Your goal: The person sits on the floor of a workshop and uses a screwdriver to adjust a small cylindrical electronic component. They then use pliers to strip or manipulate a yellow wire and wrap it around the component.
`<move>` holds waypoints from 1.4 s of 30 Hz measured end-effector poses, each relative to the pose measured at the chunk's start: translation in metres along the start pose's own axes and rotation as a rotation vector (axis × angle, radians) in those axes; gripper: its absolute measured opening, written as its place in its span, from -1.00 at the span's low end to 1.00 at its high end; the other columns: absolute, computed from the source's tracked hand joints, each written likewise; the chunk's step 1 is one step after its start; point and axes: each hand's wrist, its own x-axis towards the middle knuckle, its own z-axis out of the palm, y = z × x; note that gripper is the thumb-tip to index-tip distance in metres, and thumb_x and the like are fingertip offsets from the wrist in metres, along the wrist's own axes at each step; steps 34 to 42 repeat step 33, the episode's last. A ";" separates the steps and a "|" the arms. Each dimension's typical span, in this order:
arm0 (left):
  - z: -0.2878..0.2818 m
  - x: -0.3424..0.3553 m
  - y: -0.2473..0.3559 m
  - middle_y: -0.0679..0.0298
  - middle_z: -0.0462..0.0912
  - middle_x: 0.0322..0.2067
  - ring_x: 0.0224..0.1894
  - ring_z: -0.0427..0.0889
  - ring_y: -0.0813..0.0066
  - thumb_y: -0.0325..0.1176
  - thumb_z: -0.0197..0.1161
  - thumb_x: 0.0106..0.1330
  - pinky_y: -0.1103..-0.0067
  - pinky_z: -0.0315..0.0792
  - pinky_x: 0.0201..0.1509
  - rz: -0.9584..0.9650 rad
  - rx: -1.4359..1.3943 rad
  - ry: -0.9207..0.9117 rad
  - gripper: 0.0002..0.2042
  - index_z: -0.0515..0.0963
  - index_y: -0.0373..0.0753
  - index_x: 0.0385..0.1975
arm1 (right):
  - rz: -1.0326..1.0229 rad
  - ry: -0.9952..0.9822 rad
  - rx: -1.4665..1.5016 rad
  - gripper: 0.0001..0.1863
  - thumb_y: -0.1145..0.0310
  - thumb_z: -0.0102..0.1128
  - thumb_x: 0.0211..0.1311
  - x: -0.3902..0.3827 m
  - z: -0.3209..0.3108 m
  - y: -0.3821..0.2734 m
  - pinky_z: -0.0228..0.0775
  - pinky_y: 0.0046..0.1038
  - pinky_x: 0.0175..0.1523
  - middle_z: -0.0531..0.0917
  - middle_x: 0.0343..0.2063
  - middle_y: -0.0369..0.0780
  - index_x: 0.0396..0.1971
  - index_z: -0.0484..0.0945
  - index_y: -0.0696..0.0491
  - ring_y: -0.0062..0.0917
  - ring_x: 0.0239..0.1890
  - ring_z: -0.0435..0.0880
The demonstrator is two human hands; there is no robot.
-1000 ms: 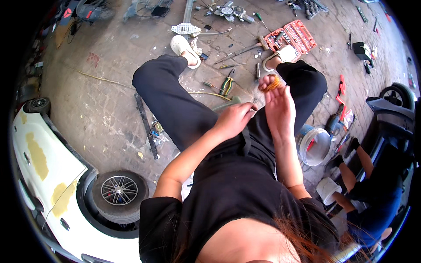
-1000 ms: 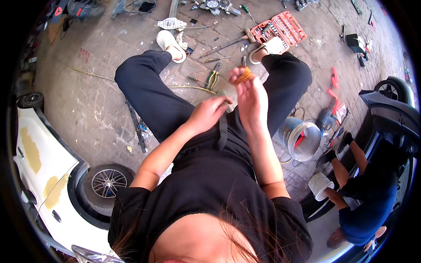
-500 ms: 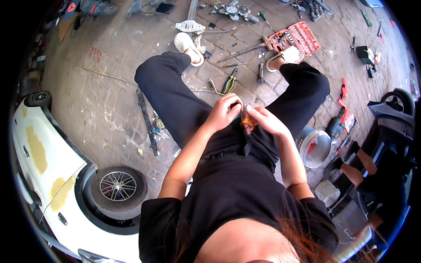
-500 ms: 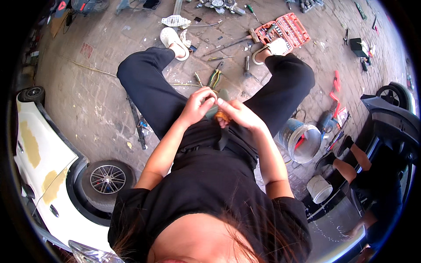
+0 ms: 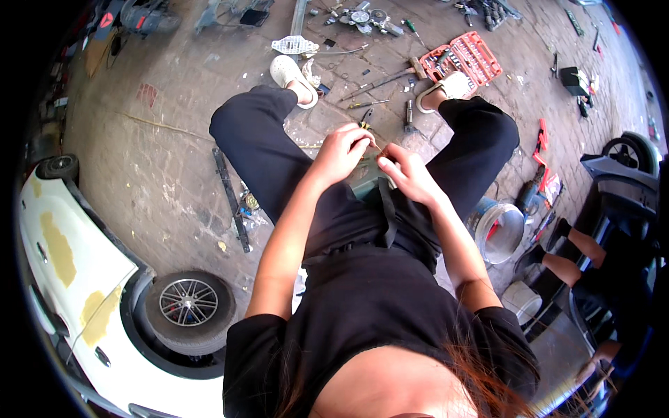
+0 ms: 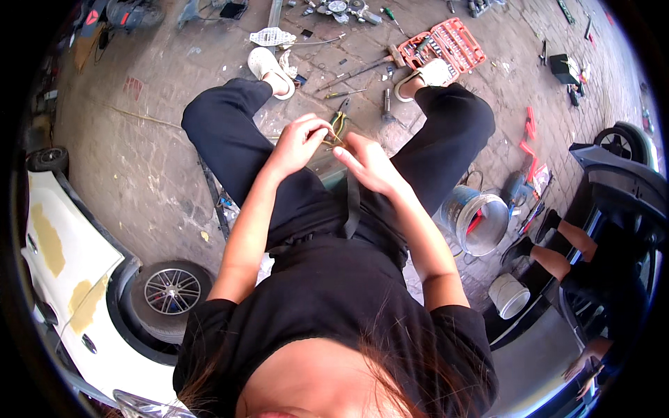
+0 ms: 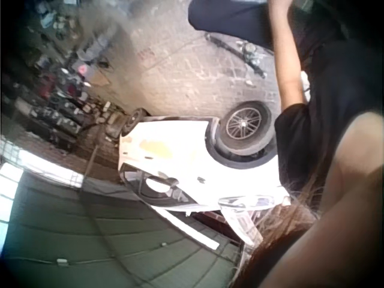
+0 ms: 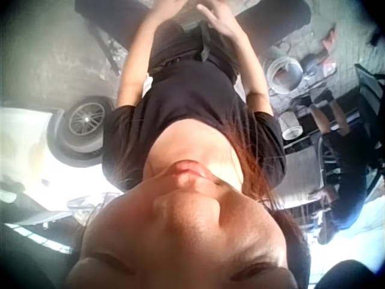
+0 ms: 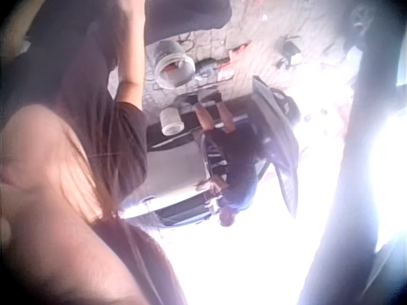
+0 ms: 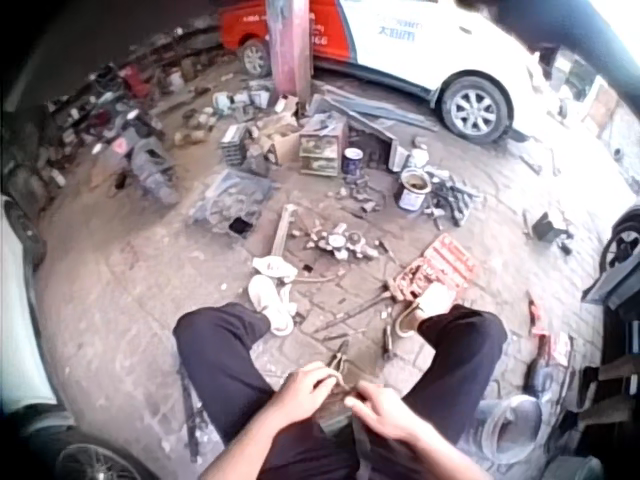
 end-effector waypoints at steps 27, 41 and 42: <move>0.065 0.057 -0.083 0.32 0.51 -0.45 -0.44 0.54 0.53 -0.35 0.09 0.36 0.62 0.44 -0.33 0.029 -0.603 -0.024 -0.86 0.47 -0.30 -0.27 | -0.590 1.058 0.080 -0.55 0.25 -0.09 0.41 0.016 -0.177 -0.075 0.13 -0.38 0.30 0.44 0.11 -0.07 0.14 0.28 0.27 -0.35 0.14 0.43; -0.006 0.004 -0.062 0.38 0.43 -0.45 -0.57 0.36 0.70 -0.25 0.04 0.42 0.74 0.27 -0.57 -0.199 -1.222 0.062 -0.79 0.46 -0.26 -0.17 | -0.116 0.184 -0.900 -0.35 0.18 0.32 0.06 -0.026 -0.178 -0.019 0.22 -0.28 0.27 0.41 0.12 0.01 0.14 0.33 0.10 -0.20 0.23 0.35; -0.006 0.004 -0.062 0.38 0.43 -0.45 -0.57 0.36 0.70 -0.25 0.04 0.42 0.74 0.27 -0.57 -0.199 -1.222 0.062 -0.79 0.46 -0.26 -0.17 | -0.116 0.184 -0.900 -0.35 0.18 0.32 0.06 -0.026 -0.178 -0.019 0.22 -0.28 0.27 0.41 0.12 0.01 0.14 0.33 0.10 -0.20 0.23 0.35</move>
